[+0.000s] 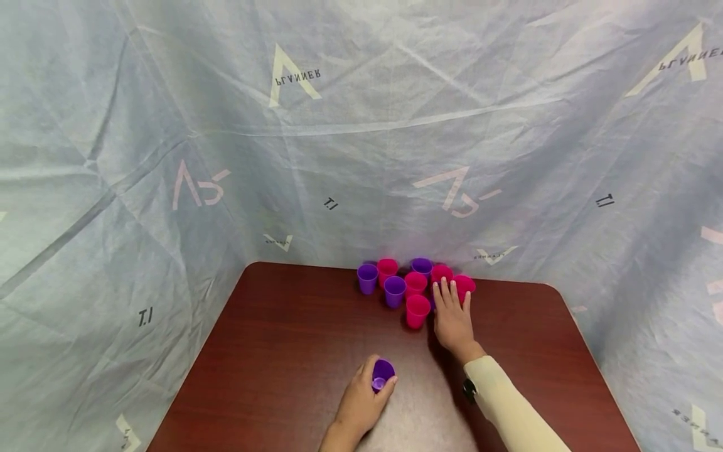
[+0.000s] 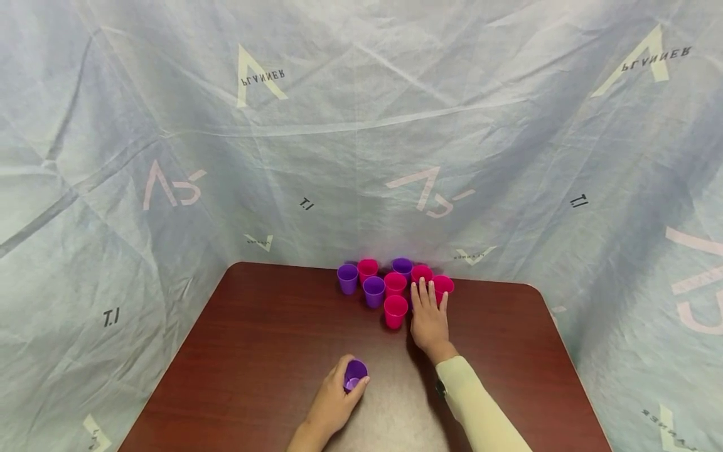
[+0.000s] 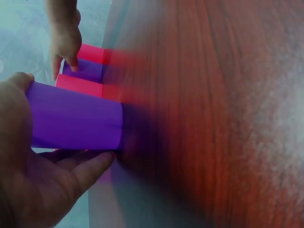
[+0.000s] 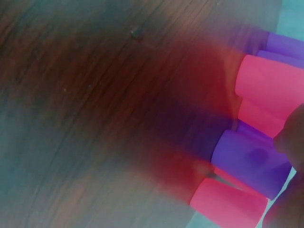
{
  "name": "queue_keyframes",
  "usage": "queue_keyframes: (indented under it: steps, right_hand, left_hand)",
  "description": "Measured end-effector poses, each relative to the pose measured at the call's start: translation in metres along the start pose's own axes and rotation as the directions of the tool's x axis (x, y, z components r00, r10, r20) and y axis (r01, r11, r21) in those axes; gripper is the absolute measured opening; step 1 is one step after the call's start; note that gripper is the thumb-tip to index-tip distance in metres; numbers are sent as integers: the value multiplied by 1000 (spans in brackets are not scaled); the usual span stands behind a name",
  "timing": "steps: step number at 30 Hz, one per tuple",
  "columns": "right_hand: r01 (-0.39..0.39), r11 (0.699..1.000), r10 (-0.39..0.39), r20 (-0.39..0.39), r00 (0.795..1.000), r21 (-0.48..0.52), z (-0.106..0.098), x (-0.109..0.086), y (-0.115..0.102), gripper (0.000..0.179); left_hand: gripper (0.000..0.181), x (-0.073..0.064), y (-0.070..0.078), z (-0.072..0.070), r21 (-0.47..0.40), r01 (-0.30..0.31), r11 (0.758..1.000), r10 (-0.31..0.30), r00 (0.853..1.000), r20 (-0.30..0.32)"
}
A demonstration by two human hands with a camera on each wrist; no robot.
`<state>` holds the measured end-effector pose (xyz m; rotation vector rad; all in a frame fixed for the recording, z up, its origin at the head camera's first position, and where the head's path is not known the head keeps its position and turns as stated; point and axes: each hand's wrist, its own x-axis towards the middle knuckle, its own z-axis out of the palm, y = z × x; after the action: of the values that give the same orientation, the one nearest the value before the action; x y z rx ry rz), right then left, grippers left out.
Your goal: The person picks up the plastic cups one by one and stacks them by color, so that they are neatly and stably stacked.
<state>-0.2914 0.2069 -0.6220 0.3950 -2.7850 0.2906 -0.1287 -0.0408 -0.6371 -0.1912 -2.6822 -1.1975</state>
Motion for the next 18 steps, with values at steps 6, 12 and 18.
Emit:
queue_keyframes:
  steps: [6, 12, 18]
  right_hand:
    - [-7, 1000, 7, 37, 999, -5, 7, -2, 2, 67]
    - [-29, 995, 30, -11, 999, 91, 8, -3, 2, 65]
    - [-20, 988, 37, -107, 994, 154, 14, -6, 5, 49]
  left_hand:
    - [52, 0, 1, -2, 9, 3, 1000, -3, 1000, 6]
    - [54, 2, 1, -3, 14, 18, 1000, -18, 1000, 9]
    - [55, 2, 0, -2, 14, 42, 999, -43, 999, 31]
